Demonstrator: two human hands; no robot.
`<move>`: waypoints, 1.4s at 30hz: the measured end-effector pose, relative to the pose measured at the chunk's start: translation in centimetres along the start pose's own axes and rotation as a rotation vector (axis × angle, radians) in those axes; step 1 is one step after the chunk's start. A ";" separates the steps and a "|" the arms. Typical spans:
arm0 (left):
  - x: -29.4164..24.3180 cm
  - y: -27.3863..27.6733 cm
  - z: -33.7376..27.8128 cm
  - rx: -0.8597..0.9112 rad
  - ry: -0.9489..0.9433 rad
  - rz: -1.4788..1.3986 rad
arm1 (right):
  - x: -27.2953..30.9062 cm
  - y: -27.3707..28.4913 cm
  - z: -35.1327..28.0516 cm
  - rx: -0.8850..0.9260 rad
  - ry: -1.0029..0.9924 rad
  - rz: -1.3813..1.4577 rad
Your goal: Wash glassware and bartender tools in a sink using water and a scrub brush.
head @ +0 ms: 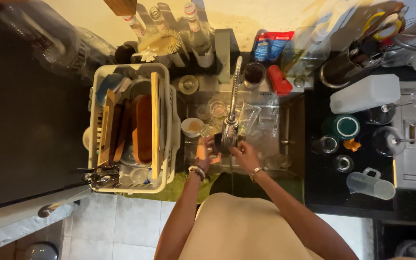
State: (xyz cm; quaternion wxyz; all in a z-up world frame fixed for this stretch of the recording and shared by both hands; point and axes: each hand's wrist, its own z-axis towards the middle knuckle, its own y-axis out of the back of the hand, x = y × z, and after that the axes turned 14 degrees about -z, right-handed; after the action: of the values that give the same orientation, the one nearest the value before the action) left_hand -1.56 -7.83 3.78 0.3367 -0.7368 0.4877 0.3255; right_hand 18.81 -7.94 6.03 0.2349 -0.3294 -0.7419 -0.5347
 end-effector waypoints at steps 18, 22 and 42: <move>-2.8 -1.7 -0.5 0.091 -0.104 -0.106 | 0.2 2.4 1.2 0.192 -0.186 0.531; -4.2 -1.9 -2.4 0.065 0.144 -0.099 | -2.0 0.5 1.6 0.095 -0.029 0.353; -2.6 0.9 -2.2 -0.161 0.198 0.179 | -0.2 0.6 1.2 -0.004 -0.014 0.141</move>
State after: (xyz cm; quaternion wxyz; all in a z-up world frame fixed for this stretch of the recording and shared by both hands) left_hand -2.89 -8.63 6.95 0.1961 -0.7434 0.5547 0.3180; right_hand 19.39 -6.73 5.89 0.2663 -0.3850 -0.7172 -0.5162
